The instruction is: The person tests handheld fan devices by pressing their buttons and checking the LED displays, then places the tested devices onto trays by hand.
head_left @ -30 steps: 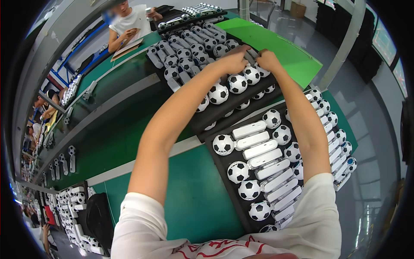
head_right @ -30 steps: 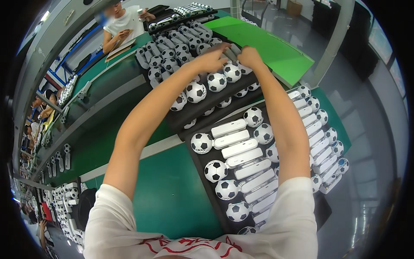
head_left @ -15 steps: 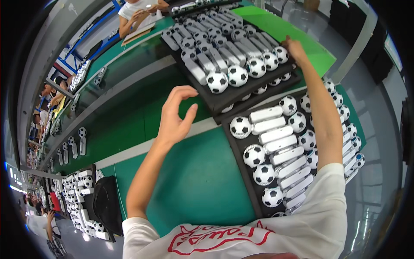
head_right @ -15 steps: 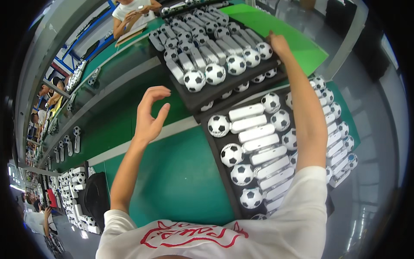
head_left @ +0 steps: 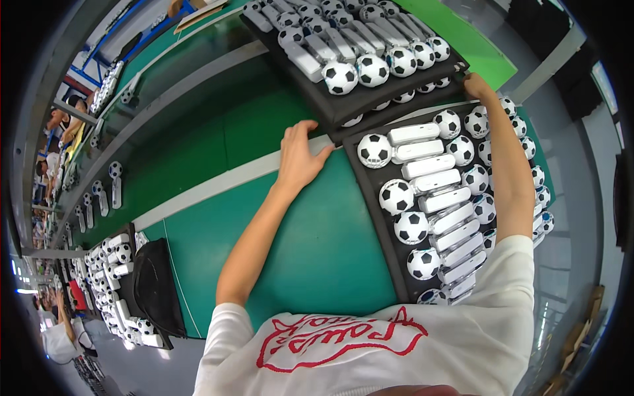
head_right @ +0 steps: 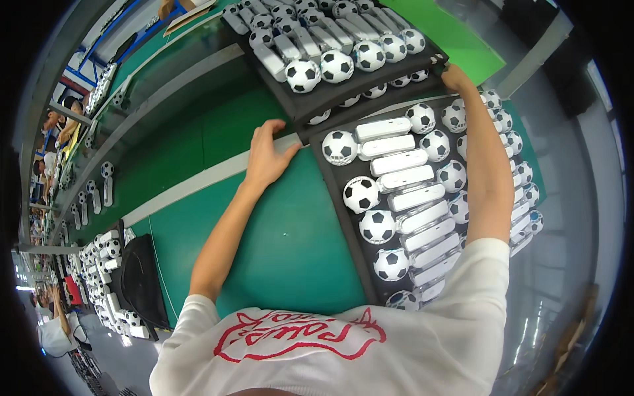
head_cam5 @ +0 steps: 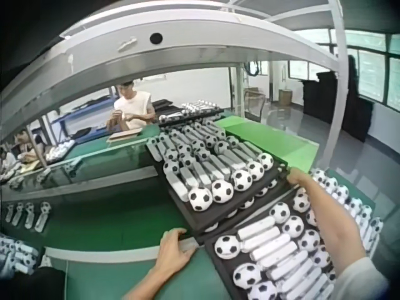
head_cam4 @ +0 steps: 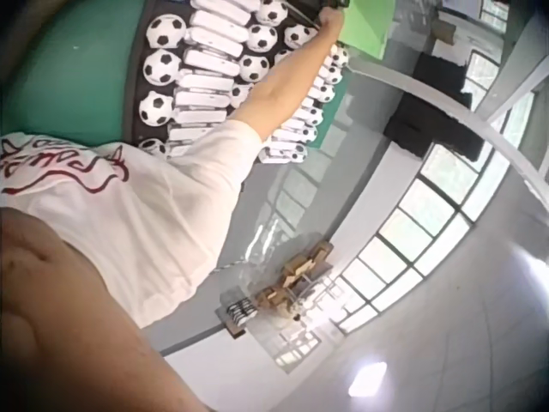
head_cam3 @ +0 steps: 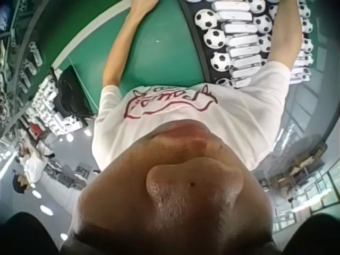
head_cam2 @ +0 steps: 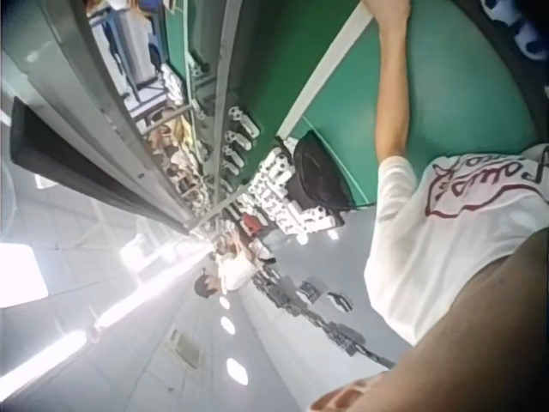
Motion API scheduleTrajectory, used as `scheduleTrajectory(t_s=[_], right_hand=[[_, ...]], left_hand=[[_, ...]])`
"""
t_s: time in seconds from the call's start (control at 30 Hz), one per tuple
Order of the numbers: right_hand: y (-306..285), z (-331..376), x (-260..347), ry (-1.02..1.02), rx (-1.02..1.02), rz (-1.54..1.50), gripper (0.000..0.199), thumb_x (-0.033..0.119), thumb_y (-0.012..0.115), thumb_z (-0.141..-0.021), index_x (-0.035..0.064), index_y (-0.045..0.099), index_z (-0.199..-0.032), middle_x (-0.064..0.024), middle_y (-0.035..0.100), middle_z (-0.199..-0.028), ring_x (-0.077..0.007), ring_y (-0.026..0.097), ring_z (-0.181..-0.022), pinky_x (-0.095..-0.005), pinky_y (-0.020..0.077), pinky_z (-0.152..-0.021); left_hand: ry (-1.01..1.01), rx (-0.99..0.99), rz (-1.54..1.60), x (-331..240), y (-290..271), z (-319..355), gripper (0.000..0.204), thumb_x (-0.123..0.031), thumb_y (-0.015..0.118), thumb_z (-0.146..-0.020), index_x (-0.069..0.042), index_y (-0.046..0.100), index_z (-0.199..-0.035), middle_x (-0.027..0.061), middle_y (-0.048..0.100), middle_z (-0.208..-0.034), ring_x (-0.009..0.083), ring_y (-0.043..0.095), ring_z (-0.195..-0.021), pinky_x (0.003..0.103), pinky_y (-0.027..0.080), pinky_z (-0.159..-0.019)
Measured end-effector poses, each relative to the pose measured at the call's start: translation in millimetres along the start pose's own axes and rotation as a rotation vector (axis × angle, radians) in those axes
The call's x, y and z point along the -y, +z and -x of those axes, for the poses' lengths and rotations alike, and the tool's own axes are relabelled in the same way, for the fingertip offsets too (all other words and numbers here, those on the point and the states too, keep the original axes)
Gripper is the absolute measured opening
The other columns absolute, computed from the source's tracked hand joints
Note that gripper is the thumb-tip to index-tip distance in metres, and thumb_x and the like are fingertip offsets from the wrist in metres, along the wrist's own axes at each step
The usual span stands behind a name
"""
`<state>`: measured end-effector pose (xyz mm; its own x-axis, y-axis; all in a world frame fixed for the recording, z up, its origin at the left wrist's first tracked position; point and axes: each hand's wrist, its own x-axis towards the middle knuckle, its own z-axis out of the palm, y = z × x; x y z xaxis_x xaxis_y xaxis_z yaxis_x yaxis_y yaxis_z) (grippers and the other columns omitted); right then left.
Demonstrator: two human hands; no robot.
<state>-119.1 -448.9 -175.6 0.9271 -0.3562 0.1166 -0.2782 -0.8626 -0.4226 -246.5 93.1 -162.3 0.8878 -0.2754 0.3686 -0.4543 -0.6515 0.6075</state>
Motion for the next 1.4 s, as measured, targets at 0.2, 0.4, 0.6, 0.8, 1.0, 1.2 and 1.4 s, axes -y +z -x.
scheduleTrajectory(t_s=[0.2, 0.4, 0.6, 0.8, 1.0, 1.2, 1.4], right_hand=[[2, 5, 22, 0.034, 0.021, 0.12, 0.031, 0.013, 0.057, -0.074, -0.0096, 0.067, -0.091, -0.0277, 0.066, -0.087, -0.0377, 0.065, -0.083, -0.0436, 0.0505, -0.075], [-1, -7, 9, 0.063, 0.03, 0.281, 0.035, 0.016, 0.061, -0.073, -0.0105, 0.067, -0.095, -0.0324, 0.065, -0.097, -0.0425, 0.065, -0.096, -0.045, 0.0504, -0.083], [1, -11, 6, 0.044, -0.009, 0.268, 0.036, 0.018, 0.062, -0.074, -0.0113, 0.066, -0.094, -0.0334, 0.064, -0.098, -0.0439, 0.064, -0.097, -0.0455, 0.0503, -0.086], [0, -2, 29, 0.126, 0.063, 0.221, 0.038, 0.018, 0.061, -0.075, -0.012, 0.065, -0.098, -0.0338, 0.063, -0.102, -0.0447, 0.062, -0.101, -0.0449, 0.0499, -0.088], [5, 8, 9, -0.029, -0.13, 0.346, 0.032, 0.013, 0.058, -0.072, -0.0121, 0.065, -0.09, -0.0338, 0.064, -0.094, -0.0445, 0.063, -0.095, -0.0452, 0.0502, -0.084], [-10, 25, 36, -0.137, 0.023, 0.287, 0.03, 0.012, 0.055, -0.072, -0.0106, 0.066, -0.088, -0.0332, 0.064, -0.092, -0.0452, 0.064, -0.092, -0.0465, 0.0499, -0.082], [-27, 65, 63, -0.33, -0.111, 0.267, 0.028, 0.015, 0.052, -0.077, -0.011, 0.06, -0.083, -0.0352, 0.059, -0.085, -0.0483, 0.061, -0.085, -0.0517, 0.0463, -0.075]], left_hand=[[0.028, 0.02, 0.063, -3, 3, -9, 0.058, -0.019, 0.08, -0.072, -0.005, 0.053, -0.121, 0.0153, 0.056, -0.115, 0.0334, 0.05, -0.11, 0.043, 0.041, -0.096], [0.081, 0.069, -0.004, 1, 5, -8, 0.054, -0.023, 0.08, -0.072, -0.006, 0.058, -0.119, 0.0159, 0.053, -0.119, 0.0337, 0.047, -0.113, 0.043, 0.039, -0.095], [0.127, 0.062, -0.084, 1, 1, -10, 0.046, -0.027, 0.078, -0.074, -0.007, 0.063, -0.113, 0.0149, 0.053, -0.117, 0.0325, 0.046, -0.113, 0.043, 0.037, -0.094], [0.132, 0.064, -0.105, 6, -5, -12, 0.045, -0.028, 0.078, -0.075, -0.009, 0.064, -0.113, 0.0149, 0.053, -0.117, 0.0321, 0.045, -0.113, 0.044, 0.036, -0.095], [0.157, 0.071, -0.086, 1, 1, -11, 0.045, -0.026, 0.076, -0.076, -0.013, 0.062, -0.116, 0.0161, 0.052, -0.116, 0.0317, 0.045, -0.114, 0.044, 0.035, -0.095], [0.157, 0.051, -0.097, 11, -15, 4, 0.047, -0.022, 0.074, -0.077, -0.01, 0.059, -0.12, 0.0141, 0.052, -0.117, 0.0312, 0.044, -0.116, 0.043, 0.034, -0.096], [0.129, -0.02, -0.126, 52, -73, 50, 0.042, -0.012, 0.069, -0.078, -0.007, 0.057, -0.118, 0.0119, 0.052, -0.117, 0.0309, 0.044, -0.116, 0.044, 0.033, -0.097]])
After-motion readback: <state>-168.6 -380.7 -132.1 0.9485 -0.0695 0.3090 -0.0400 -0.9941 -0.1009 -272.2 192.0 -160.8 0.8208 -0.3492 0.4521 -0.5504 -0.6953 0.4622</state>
